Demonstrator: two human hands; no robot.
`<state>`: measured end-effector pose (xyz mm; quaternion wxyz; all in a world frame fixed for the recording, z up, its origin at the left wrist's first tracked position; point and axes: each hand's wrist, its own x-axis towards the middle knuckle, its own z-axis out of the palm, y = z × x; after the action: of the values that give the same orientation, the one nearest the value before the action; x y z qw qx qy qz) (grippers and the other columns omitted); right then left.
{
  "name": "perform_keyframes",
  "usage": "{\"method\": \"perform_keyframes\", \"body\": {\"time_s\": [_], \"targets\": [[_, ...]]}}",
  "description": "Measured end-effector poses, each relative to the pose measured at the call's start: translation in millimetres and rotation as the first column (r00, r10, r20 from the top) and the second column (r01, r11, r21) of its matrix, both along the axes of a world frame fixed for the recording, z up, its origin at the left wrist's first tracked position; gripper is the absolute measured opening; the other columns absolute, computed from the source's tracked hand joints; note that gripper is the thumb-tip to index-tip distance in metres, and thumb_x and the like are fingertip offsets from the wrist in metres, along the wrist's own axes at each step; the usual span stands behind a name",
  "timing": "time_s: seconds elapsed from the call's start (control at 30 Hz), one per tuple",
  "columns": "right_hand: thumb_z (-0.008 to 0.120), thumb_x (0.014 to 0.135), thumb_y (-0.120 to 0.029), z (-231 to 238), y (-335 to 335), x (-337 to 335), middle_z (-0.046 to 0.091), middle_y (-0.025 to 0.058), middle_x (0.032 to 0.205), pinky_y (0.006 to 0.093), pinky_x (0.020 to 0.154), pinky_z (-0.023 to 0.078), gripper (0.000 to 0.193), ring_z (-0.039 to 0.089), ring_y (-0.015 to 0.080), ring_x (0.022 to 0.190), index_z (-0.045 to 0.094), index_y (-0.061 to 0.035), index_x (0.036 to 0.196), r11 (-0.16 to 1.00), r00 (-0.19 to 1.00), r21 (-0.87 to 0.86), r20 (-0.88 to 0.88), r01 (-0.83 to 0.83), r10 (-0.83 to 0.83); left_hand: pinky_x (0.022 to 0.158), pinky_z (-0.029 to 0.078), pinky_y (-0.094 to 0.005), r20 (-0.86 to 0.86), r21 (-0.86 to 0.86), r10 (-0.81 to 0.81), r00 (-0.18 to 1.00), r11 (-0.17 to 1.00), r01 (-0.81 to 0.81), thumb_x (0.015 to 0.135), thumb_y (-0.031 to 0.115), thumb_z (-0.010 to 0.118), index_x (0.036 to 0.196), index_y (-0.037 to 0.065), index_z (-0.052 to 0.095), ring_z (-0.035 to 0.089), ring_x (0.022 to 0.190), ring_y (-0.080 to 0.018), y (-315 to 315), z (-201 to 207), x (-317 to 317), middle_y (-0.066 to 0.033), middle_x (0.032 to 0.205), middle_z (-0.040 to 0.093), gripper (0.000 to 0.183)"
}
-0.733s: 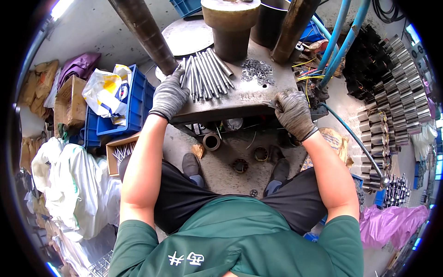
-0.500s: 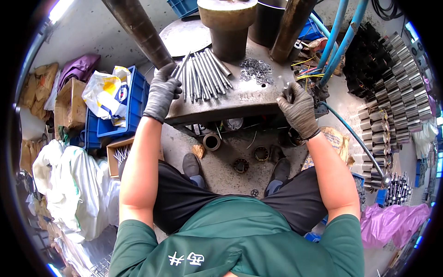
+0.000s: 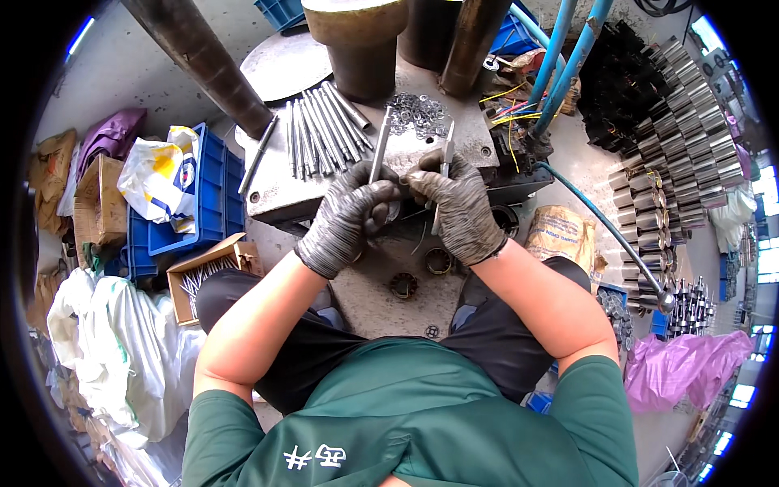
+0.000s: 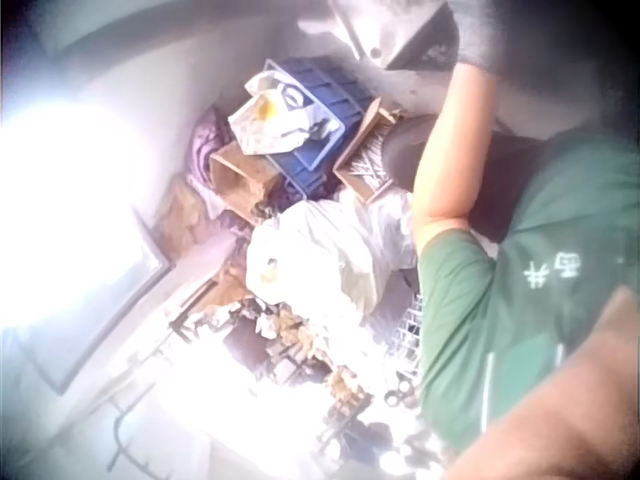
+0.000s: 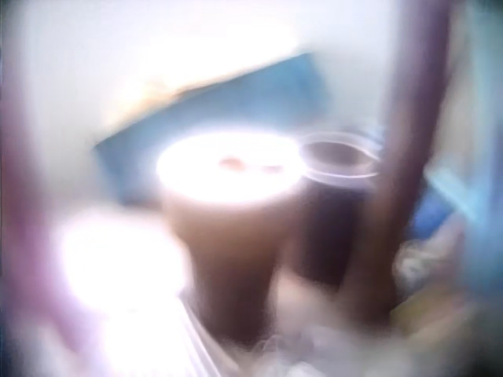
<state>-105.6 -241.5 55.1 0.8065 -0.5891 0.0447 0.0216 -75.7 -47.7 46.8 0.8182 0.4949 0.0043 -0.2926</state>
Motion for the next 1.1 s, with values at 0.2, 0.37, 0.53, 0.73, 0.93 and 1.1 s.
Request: {"method": "perform_keyframes", "body": {"time_s": [0.2,0.37,0.53,0.73,0.93,1.1], "targets": [[0.071,0.094,-0.008,-6,2,3,0.069,0.0039,0.093,0.0272,0.081,0.056,0.014,0.067,0.0129,0.086,0.065,-0.003,0.105,0.999,1.0,-0.043,-0.007,-0.013,0.013,0.046,0.041,-0.0145,0.093,0.193,-0.041,0.995,0.981,0.022,0.102,0.02,0.064,0.107,0.01,0.061,0.052,0.058,-0.0018,-12,3,5,0.0033,0.077,0.061,0.012],[0.072,0.093,-0.01,0,-10,4,0.07,0.0055,0.105,0.028,0.082,0.057,0.037,0.068,0.0135,0.089,0.06,-0.0031,0.127,0.963,0.959,0.234,-0.215,-0.133,0.184,0.044,0.04,-0.0166,-0.011,0.135,0.077,0.997,0.988,-0.075,0.102,0.022,0.063,0.108,0.006,0.063,0.053,0.057,-0.0041,-7,-3,13,0.0025,0.073,0.06,0.017],[0.077,0.088,-0.021,9,-20,-2,0.066,0.0129,0.12,0.0346,0.091,0.055,0.079,0.066,0.02,0.105,0.041,-0.0023,0.156,0.831,0.924,-0.406,-0.135,-0.38,0.357,0.044,0.041,-0.0174,-0.048,0.055,0.12,0.992,0.992,-0.117,0.099,0.017,0.065,0.104,-0.001,0.067,0.054,0.057,-0.005,13,-3,19,-0.0012,0.071,0.06,0.019],[0.07,0.069,-0.003,26,-11,-2,0.066,0.0211,0.118,0.0478,0.096,0.051,0.066,0.062,0.0425,0.106,0.064,-0.0053,0.135,0.289,0.827,-0.939,0.308,0.186,0.469,0.044,0.041,-0.0184,-0.095,0.039,0.224,0.97,0.974,-0.221,0.098,0.012,0.064,0.104,0.004,0.059,0.055,0.057,-0.0066,19,-6,19,-0.0024,0.077,0.059,0.011],[0.067,0.067,0.001,28,-13,3,0.068,0.0178,0.116,0.0484,0.094,0.052,0.061,0.062,0.0409,0.105,0.069,-0.0057,0.127,0.226,0.771,-0.929,0.37,0.294,0.518,0.043,0.041,-0.0187,-0.09,0.049,0.188,0.978,0.982,-0.184,0.098,0.01,0.063,0.104,0.005,0.057,0.055,0.056,-0.008,22,-3,18,-0.0013,0.074,0.057,0.01],[0.067,0.066,-0.001,29,-10,3,0.068,0.0172,0.118,0.0491,0.095,0.052,0.06,0.063,0.0405,0.106,0.07,-0.0058,0.126,0.197,0.782,-0.938,0.347,0.285,0.518,0.043,0.039,-0.0189,-0.086,0.048,0.184,0.979,0.983,-0.18,0.098,0.011,0.065,0.104,0.006,0.058,0.053,0.054,-0.0082,21,-2,15,-0.0005,0.072,0.056,0.011]]}}
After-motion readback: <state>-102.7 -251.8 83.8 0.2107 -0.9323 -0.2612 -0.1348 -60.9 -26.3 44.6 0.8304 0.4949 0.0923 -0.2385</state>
